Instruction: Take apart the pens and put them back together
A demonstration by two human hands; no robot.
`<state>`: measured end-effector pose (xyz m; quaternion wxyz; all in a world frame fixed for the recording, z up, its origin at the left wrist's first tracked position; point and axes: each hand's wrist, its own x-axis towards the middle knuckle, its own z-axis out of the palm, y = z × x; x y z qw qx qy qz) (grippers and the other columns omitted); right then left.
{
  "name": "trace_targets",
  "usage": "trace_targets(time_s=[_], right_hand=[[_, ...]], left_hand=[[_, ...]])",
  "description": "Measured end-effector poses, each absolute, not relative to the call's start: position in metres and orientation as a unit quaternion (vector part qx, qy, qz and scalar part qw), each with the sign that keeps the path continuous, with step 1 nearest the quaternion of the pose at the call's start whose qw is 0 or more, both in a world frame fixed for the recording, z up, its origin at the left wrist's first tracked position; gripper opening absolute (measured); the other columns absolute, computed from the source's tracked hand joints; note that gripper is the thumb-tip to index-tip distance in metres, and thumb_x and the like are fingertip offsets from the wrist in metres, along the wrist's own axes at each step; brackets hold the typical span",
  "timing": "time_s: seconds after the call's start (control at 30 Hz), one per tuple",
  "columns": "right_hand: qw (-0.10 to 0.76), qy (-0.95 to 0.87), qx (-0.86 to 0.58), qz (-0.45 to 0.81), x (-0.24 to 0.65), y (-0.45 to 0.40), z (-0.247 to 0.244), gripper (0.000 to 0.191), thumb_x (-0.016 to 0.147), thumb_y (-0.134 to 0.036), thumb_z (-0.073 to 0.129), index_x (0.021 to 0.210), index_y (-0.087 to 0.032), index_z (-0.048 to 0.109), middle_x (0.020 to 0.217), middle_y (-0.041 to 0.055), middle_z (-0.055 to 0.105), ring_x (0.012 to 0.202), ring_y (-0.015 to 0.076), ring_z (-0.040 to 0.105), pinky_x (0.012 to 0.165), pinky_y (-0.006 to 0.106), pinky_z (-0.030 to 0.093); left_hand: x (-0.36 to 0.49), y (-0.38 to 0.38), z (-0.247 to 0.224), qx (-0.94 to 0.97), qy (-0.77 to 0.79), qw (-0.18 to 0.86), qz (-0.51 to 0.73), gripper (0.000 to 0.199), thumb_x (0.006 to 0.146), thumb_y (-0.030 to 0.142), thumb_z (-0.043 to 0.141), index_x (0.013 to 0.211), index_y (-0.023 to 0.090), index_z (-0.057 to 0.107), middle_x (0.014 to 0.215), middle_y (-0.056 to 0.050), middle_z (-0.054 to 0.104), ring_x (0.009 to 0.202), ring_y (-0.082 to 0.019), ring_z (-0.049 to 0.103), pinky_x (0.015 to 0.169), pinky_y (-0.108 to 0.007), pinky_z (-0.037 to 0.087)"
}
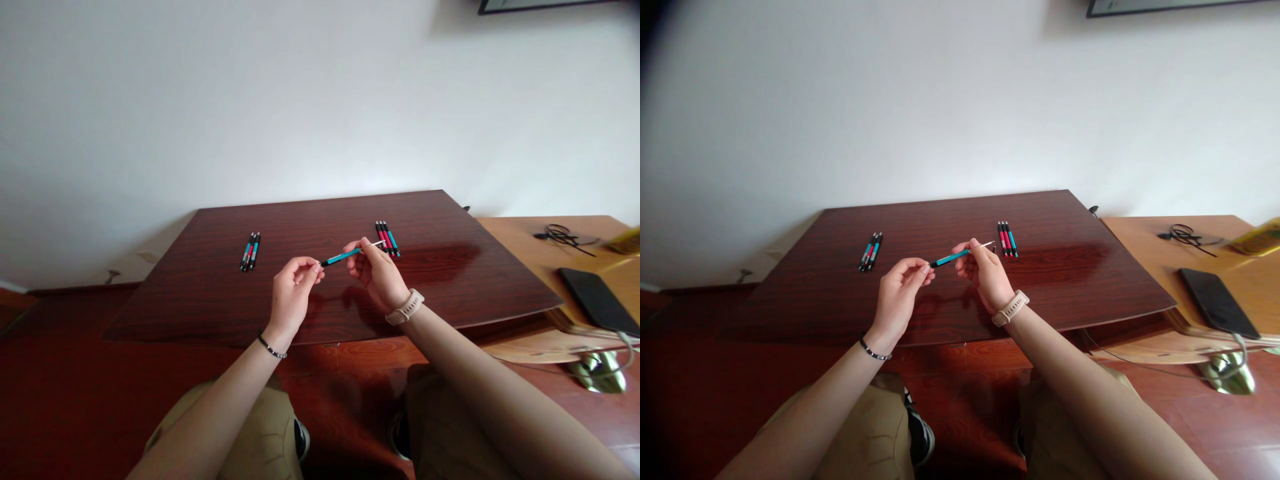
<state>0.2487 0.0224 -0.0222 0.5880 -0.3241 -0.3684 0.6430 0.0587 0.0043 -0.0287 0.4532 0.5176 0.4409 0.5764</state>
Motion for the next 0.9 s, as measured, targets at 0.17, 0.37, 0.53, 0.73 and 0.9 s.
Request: trace_targets(time_s=[0.17, 0.37, 0.53, 0.73, 0.9], right_hand=[[0.593, -0.362, -0.31, 0.649, 0.248, 0.022, -0.023, 0.04, 0.094, -0.059, 0.074, 0.096, -0.018, 0.079, 0.075, 0.0002, 0.063, 0.068, 0.0109, 0.055, 0.062, 0.021, 0.045], [0.578, -0.377, -0.299, 0.659, 0.247, 0.021, -0.023, 0.037, 0.1, -0.054, 0.07, 0.108, -0.019, 0.082, 0.08, 0.0012, 0.063, 0.073, 0.0123, 0.056, 0.067, 0.022, 0.047], [0.538, -0.389, -0.283, 0.692, 0.25, 0.019, -0.018, 0.04, 0.104, -0.05, 0.064, 0.127, -0.022, 0.079, 0.081, 0.0012, 0.064, 0.072, 0.0136, 0.056, 0.066, 0.023, 0.048], [0.495, -0.384, -0.253, 0.737, 0.255, 0.02, -0.013, 0.037, 0.104, -0.047, 0.06, 0.112, -0.018, 0.081, 0.083, 0.0047, 0.068, 0.074, 0.0156, 0.059, 0.068, 0.026, 0.05], [0.475, -0.372, -0.264, 0.752, 0.257, 0.022, -0.011, 0.059, 0.103, -0.066, 0.052, 0.105, -0.015, 0.081, 0.082, 0.0078, 0.071, 0.071, 0.0169, 0.061, 0.068, 0.029, 0.051]], left_hand=[[0.058, 0.005, -0.026, 0.467, 0.435, 0.508, 0.579, 0.024, 0.089, 0.037, 0.084, 0.101, 0.018, 0.075, 0.096, -0.007, 0.078, 0.088, -0.017, 0.075, 0.081, -0.029, 0.059], [0.057, 0.006, -0.023, 0.439, 0.438, 0.545, 0.564, 0.028, 0.087, 0.04, 0.086, 0.099, 0.017, 0.077, 0.096, -0.008, 0.079, 0.088, -0.017, 0.075, 0.084, -0.03, 0.059], [0.056, 0.005, -0.023, 0.446, 0.438, 0.535, 0.568, 0.026, 0.085, 0.037, 0.088, 0.097, 0.017, 0.077, 0.095, -0.007, 0.079, 0.088, -0.018, 0.075, 0.086, -0.031, 0.058], [0.055, 0.006, -0.026, 0.449, 0.444, 0.517, 0.577, 0.027, 0.083, 0.038, 0.088, 0.097, 0.017, 0.078, 0.097, -0.007, 0.078, 0.09, -0.019, 0.075, 0.089, -0.034, 0.059], [0.056, 0.005, -0.028, 0.456, 0.445, 0.516, 0.572, 0.026, 0.083, 0.038, 0.088, 0.097, 0.018, 0.078, 0.094, -0.006, 0.077, 0.087, -0.018, 0.074, 0.086, -0.033, 0.059]])
